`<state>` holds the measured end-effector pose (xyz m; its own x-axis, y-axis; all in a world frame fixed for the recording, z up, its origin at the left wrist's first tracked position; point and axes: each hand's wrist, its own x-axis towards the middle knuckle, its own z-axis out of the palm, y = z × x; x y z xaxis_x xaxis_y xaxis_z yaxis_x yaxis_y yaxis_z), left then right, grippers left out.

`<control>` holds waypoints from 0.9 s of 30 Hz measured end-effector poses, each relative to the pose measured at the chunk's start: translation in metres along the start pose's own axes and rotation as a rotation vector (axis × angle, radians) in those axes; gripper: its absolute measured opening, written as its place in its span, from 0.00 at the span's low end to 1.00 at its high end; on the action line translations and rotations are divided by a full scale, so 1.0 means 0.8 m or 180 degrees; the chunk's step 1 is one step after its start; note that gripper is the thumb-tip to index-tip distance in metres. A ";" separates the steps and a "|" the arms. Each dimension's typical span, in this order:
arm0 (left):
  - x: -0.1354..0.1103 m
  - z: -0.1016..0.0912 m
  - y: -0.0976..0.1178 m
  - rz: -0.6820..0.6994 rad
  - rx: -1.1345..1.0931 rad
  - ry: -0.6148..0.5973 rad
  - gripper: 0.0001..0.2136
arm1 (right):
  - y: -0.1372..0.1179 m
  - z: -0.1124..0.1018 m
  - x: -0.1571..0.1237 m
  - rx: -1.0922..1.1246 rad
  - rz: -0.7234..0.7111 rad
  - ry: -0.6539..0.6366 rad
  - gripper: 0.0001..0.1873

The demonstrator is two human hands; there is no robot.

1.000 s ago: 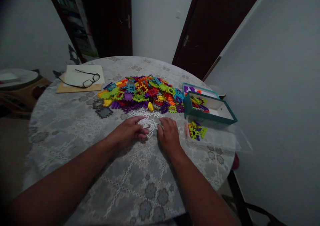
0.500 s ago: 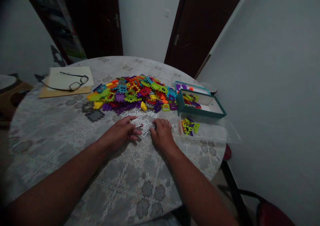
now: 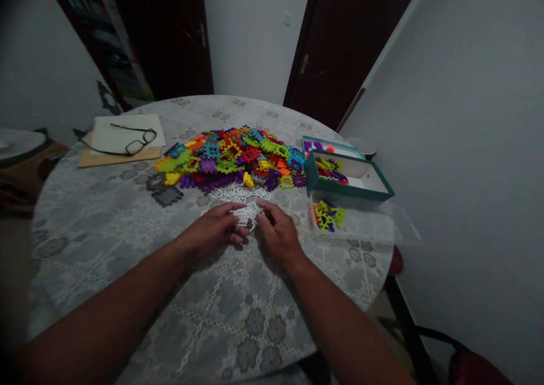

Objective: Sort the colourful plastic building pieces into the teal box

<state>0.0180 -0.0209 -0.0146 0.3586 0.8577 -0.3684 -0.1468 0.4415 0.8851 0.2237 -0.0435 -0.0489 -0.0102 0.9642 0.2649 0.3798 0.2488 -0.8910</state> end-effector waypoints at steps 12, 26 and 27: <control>0.001 0.001 -0.014 0.0010 0.0177 -0.0392 0.23 | -0.005 0.014 0.000 -0.0413 -0.0148 -0.0124 0.08; 0.012 -0.021 0.016 0.0680 -0.0366 0.0722 0.26 | -0.002 0.012 -0.003 -0.2233 -0.0758 -0.0239 0.12; 0.013 -0.022 0.016 0.0688 -0.0389 0.0747 0.27 | -0.004 0.015 -0.004 -0.2369 -0.0773 -0.0245 0.13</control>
<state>0.0038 -0.0021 -0.0123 0.0873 0.9659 -0.2438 -0.3108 0.2589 0.9145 0.2115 -0.0461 -0.0514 -0.2260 0.9010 0.3702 0.8782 0.3529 -0.3228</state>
